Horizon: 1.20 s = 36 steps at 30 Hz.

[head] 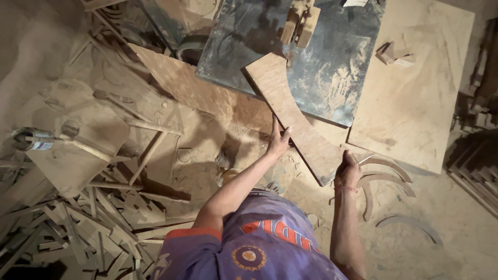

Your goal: The person cuts curved shapes out of plywood sheets on a bandsaw, guiding each board with both hands along the blade. They use a small straight edge to mark or check lines on the wood, reposition the cut pieces aside, and continue cutting additional curved pieces.

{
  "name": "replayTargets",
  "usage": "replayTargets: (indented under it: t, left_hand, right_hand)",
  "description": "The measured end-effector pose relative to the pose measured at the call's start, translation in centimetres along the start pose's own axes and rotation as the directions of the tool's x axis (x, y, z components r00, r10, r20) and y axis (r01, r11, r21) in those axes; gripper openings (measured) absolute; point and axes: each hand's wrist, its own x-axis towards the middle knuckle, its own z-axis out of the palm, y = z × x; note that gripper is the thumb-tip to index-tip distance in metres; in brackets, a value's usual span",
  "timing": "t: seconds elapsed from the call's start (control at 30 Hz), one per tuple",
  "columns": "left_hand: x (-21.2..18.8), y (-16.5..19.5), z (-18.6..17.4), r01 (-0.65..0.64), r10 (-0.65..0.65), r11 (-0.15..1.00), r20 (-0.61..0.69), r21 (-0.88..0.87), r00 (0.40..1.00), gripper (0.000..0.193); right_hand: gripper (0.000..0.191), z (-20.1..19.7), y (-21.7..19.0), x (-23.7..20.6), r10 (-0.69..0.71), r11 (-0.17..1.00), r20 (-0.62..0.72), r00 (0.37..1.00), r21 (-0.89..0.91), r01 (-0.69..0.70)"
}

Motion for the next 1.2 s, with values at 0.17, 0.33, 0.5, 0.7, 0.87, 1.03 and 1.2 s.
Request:
replayTargets:
  t: [0.17, 0.33, 0.5, 0.7, 0.87, 1.03, 1.2]
  left_hand:
    - [0.2, 0.2, 0.6, 0.005, -0.005, 1.0, -0.002, -0.028, 1.0, 0.088]
    - [0.3, 0.5, 0.6, 0.016, -0.016, 0.999, 0.0, -0.027, 1.0, 0.089]
    - [0.6, 0.4, 0.8, 0.018, -0.018, 0.998, -0.005, 0.057, 1.0, 0.089]
    - [0.2, 0.5, 2.0, -0.001, 0.001, 1.0, -0.04, 0.009, 0.999, 0.093]
    - [0.3, 0.8, 3.3, 0.091, -0.091, 0.996, -0.043, -0.001, 0.995, 0.096]
    - [0.5, 0.4, 3.8, 0.03, -0.029, 0.999, -0.057, 0.02, 0.998, 0.095]
    - [0.7, 0.3, 3.9, 0.078, -0.078, 0.997, -0.036, 0.003, 0.996, 0.095]
  right_hand:
    - [0.01, 0.2, -0.5, 0.3, -0.007, 1.0, 0.037, 0.999, 0.002, 0.007]
    - [0.009, 0.5, -0.4, 0.2, 0.032, 0.999, -0.045, 0.998, 0.007, -0.031]
    - [0.016, 0.3, -0.4, 0.8, 0.006, 1.0, 0.103, 0.995, 0.014, -0.007]
    - [0.015, 0.5, -1.9, 1.8, 0.002, 0.999, -0.002, 1.0, -0.045, -0.003]
    - [0.018, 1.0, -2.9, 2.7, 0.006, 0.993, -0.019, 1.0, -0.12, -0.008]
    - [0.02, 1.2, -2.8, 3.6, -0.056, 0.982, -0.012, 0.998, -0.179, 0.053]
    - [0.027, 1.6, -2.6, 3.9, -0.115, 0.992, 0.021, 0.993, -0.052, 0.116]
